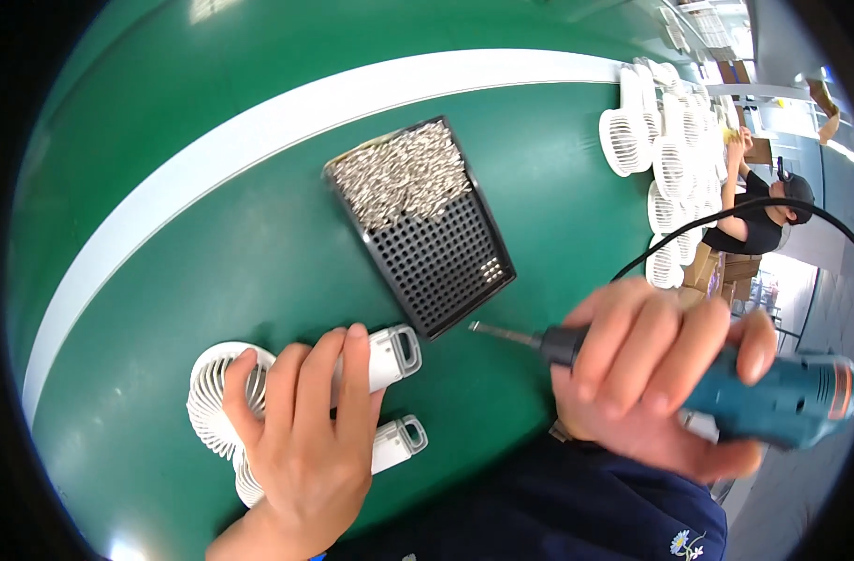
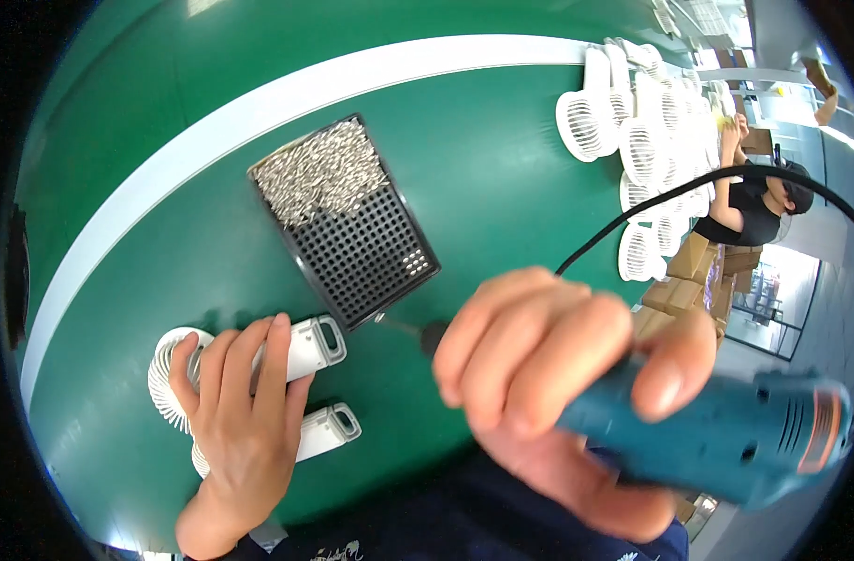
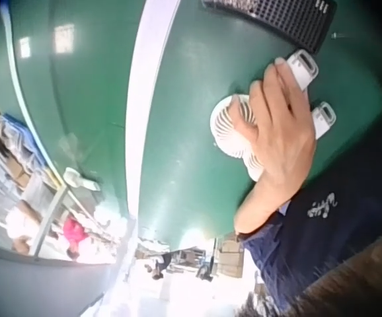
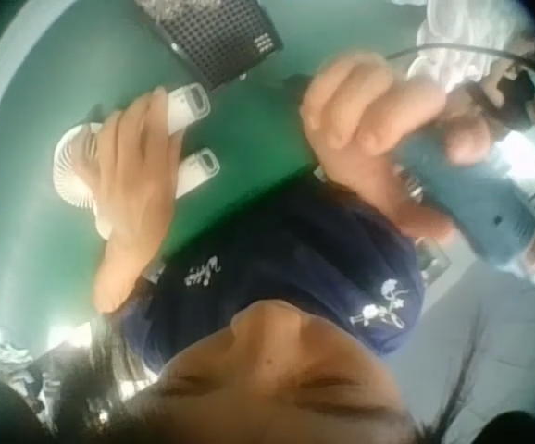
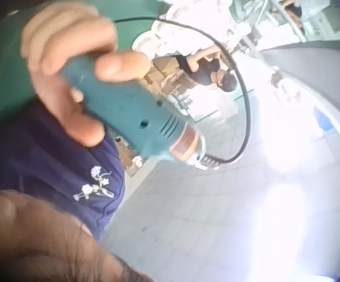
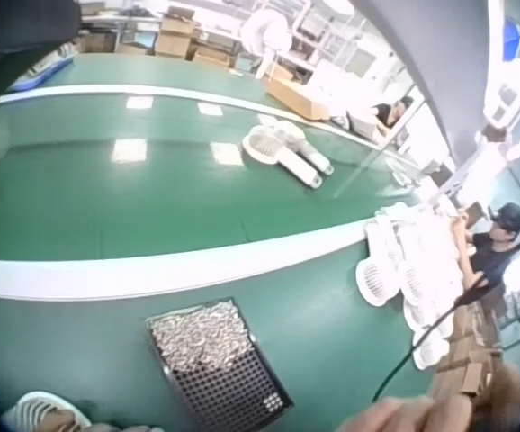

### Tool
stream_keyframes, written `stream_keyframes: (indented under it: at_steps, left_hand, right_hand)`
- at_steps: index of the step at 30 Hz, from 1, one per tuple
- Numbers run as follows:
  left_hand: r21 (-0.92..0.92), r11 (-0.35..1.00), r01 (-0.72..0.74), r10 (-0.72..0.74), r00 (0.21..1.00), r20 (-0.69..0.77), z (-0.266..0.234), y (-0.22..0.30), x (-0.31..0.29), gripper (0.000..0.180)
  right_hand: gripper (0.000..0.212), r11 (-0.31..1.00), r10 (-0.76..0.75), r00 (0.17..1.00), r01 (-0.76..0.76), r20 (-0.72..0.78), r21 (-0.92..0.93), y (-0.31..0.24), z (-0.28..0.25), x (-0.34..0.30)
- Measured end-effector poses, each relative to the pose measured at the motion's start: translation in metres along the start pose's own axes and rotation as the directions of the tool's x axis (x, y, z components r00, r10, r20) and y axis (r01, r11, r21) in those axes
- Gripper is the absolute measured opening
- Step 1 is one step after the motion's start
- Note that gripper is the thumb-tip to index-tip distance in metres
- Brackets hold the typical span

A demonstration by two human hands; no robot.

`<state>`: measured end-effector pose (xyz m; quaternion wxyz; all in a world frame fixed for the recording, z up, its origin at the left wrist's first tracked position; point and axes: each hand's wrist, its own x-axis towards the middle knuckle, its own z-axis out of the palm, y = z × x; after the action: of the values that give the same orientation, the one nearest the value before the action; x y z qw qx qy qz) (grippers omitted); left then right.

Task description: The person takes mini fan parts from a conveyor belt, secures them with screws from a tray using an electric screwdriver, reorganizes screws in the tray by hand, and returns the assembled fans to the conveyor belt.

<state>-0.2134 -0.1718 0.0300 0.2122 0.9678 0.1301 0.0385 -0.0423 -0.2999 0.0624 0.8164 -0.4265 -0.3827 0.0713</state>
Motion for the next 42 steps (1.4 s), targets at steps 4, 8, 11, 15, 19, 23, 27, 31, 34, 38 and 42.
stream_keyframes:
  at_steps: [4, 8, 11, 15, 19, 23, 27, 31, 34, 38, 42]
  left_hand:
    - [0.054, 0.998, -0.016, 0.020, 0.997, -0.079, 0.011, -0.006, -0.003, 0.046]
    - [0.047, 0.999, -0.019, 0.024, 0.993, -0.112, 0.014, -0.007, -0.003, 0.040]
    - [0.068, 0.997, -0.022, 0.032, 0.989, -0.147, 0.023, -0.010, -0.003, 0.034]
    - [0.056, 0.998, -0.023, 0.032, 0.985, -0.170, 0.024, -0.011, -0.005, 0.033]
    - [0.039, 0.999, -0.025, 0.032, 0.984, -0.178, 0.022, -0.012, -0.008, 0.031]
    - [0.041, 0.999, -0.017, 0.024, 0.983, -0.180, 0.021, -0.014, -0.009, 0.031]
    - [0.043, 0.999, -0.021, 0.028, 0.983, -0.180, 0.019, -0.013, -0.007, 0.031]
    - [0.052, 0.998, -0.024, 0.033, 0.984, -0.177, 0.017, -0.010, -0.005, 0.030]
    - [0.070, 0.997, -0.024, 0.036, 0.983, -0.179, 0.020, -0.013, -0.008, 0.032]
    - [0.105, 0.992, 0.073, -0.051, 0.978, -0.201, 0.023, -0.009, -0.004, 0.050]
    - [0.141, 0.986, 0.090, -0.063, 0.981, -0.184, 0.020, -0.007, -0.001, 0.056]
  right_hand:
    - [0.048, 0.989, -0.147, 0.986, 0.148, 0.077, 0.000, 0.023, 0.028, -0.032]
    - [0.054, 0.997, -0.068, 0.921, 0.053, 0.384, 0.050, 0.021, 0.022, -0.031]
    - [0.062, 0.995, -0.095, 0.919, 0.091, 0.382, 0.030, 0.023, 0.022, -0.040]
    - [0.062, 1.000, -0.028, 0.937, 0.025, 0.348, 0.015, 0.019, 0.026, -0.047]
    - [0.063, 0.992, -0.118, 0.916, 0.091, 0.382, 0.088, 0.029, 0.023, -0.048]
    - [0.064, 0.995, 0.013, 0.828, -0.063, 0.561, 0.071, 0.019, 0.018, -0.030]
    - [0.064, 0.933, 0.140, 0.577, -0.349, 0.805, 0.088, 0.017, 0.016, 0.002]
    - [0.056, 0.999, -0.043, 0.926, 0.041, 0.376, 0.012, 0.022, 0.032, -0.038]
    - [0.055, 0.989, -0.139, 0.982, 0.144, 0.126, -0.028, 0.019, 0.026, -0.038]
    - [0.064, 0.993, -0.089, 0.978, 0.100, 0.188, -0.055, 0.016, -0.024, -0.017]
    - [0.067, 0.999, -0.034, 0.987, 0.031, 0.157, 0.019, 0.021, -0.042, -0.018]
